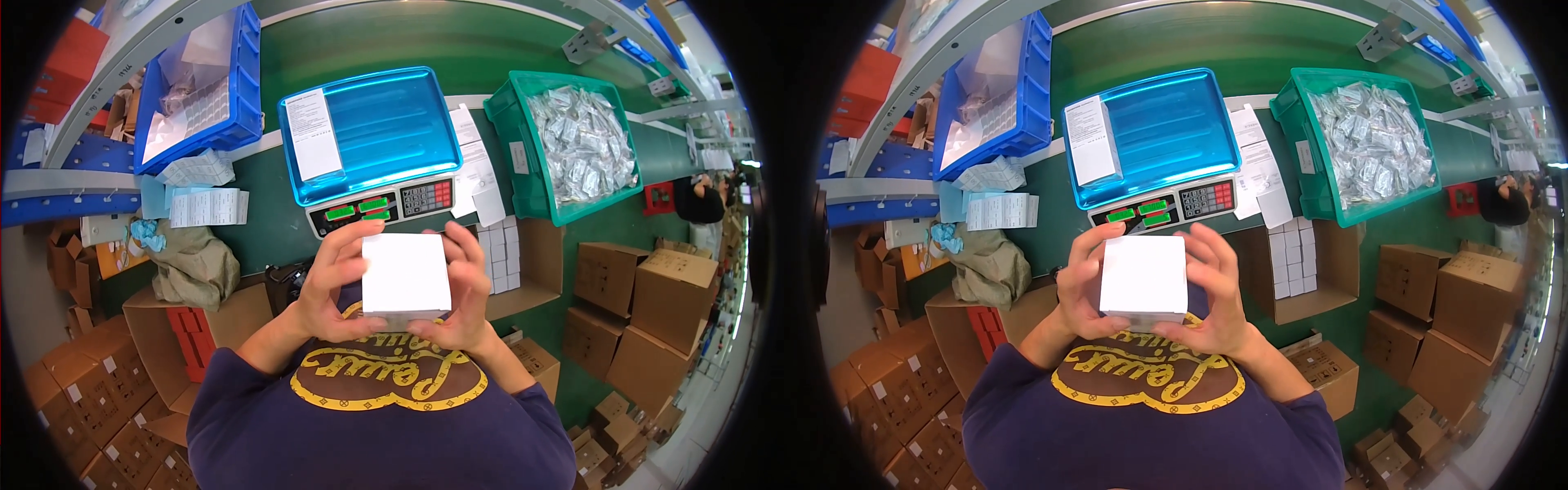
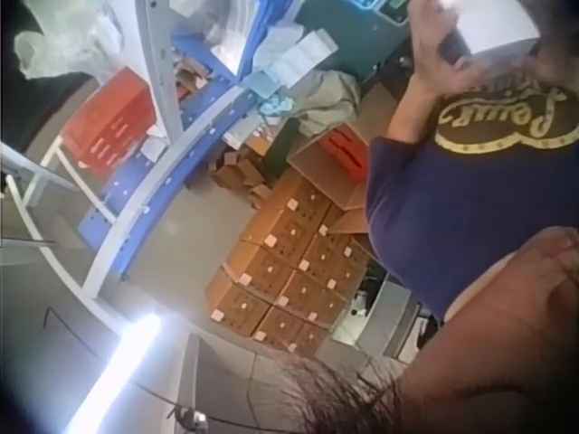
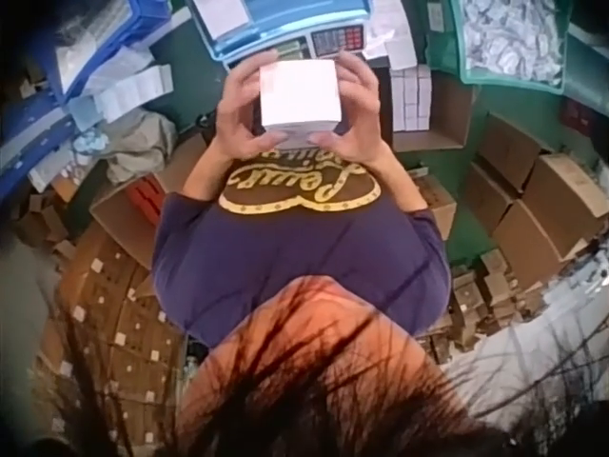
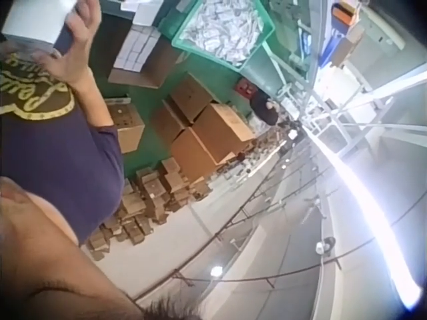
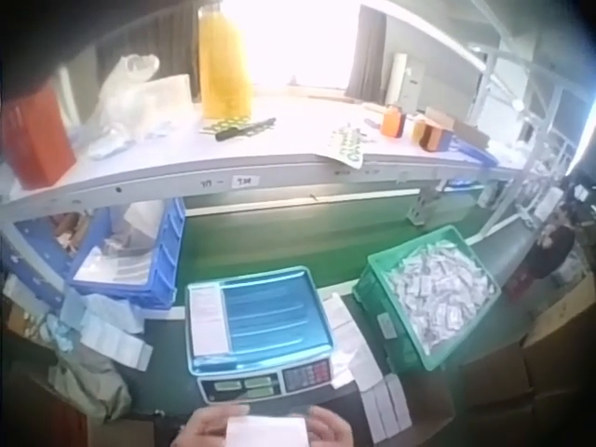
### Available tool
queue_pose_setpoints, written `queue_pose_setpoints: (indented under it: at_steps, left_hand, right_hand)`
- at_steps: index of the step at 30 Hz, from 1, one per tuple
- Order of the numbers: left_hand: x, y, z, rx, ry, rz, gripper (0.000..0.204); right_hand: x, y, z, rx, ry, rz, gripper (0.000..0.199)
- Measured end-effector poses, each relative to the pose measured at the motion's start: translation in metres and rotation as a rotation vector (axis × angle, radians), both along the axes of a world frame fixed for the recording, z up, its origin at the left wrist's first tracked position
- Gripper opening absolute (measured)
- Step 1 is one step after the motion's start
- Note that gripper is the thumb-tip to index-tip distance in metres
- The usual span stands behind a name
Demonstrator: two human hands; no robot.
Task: Packaging small items into individual white boxes and then into a larger carton.
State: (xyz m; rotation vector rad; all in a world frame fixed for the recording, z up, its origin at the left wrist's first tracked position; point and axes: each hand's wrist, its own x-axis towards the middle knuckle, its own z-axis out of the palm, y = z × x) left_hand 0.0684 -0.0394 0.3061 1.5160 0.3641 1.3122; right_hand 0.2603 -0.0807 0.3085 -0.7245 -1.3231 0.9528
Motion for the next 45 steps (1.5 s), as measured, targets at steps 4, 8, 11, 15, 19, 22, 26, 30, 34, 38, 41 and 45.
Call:
queue_pose_setpoints:
  at_steps: [4, 8, 11, 15, 19, 22, 26, 30, 34, 38, 41, 45]
  left_hand:
    - [-0.003, 0.003, 0.004, 0.105, 0.118, -0.017, 0.052]
    - [-0.005, 0.001, 0.002, 0.049, 0.161, -0.015, 0.047]
    - [-0.002, -0.002, 0.001, 0.022, 0.137, 0.0, 0.044]
    - [0.001, -0.007, -0.004, -0.022, 0.12, 0.032, 0.042]
    - [0.002, -0.007, -0.007, -0.055, 0.129, 0.058, 0.04]
    - [0.004, -0.007, -0.007, -0.079, 0.134, 0.071, 0.038]
    - [0.007, -0.01, -0.005, -0.162, 0.125, 0.094, 0.036]
    - [0.01, -0.011, -0.005, -0.299, 0.118, 0.131, 0.035]
    - [0.011, -0.009, -0.004, -0.347, 0.108, 0.139, 0.035]
    - [0.008, -0.004, 0.001, -0.266, 0.084, 0.089, 0.036]
    - [0.005, 0.0, 0.001, -0.183, 0.06, 0.049, 0.036]
    - [0.003, 0.002, -0.002, -0.129, 0.0, -0.039, 0.035]
  right_hand:
    - [0.01, 0.007, 0.001, 0.032, -0.114, 0.146, 0.06]
    - [0.014, 0.008, 0.002, 0.067, -0.236, 0.169, 0.057]
    - [0.015, 0.006, 0.001, 0.018, -0.258, 0.18, 0.054]
    - [0.013, 0.005, -0.001, 0.017, -0.253, 0.171, 0.051]
    - [0.013, 0.005, 0.0, -0.008, -0.251, 0.182, 0.05]
    - [0.012, 0.006, 0.001, -0.029, -0.274, 0.175, 0.049]
    - [0.011, 0.009, 0.001, -0.059, -0.274, 0.168, 0.05]
    - [0.01, 0.011, -0.005, -0.157, -0.306, 0.158, 0.052]
    - [0.009, 0.012, -0.007, -0.143, -0.272, 0.147, 0.055]
    - [0.008, 0.014, -0.001, -0.068, -0.222, 0.143, 0.057]
    - [0.01, 0.014, -0.002, 0.022, -0.295, 0.144, 0.056]
    - [0.008, 0.01, -0.006, 0.098, -0.267, 0.138, 0.056]
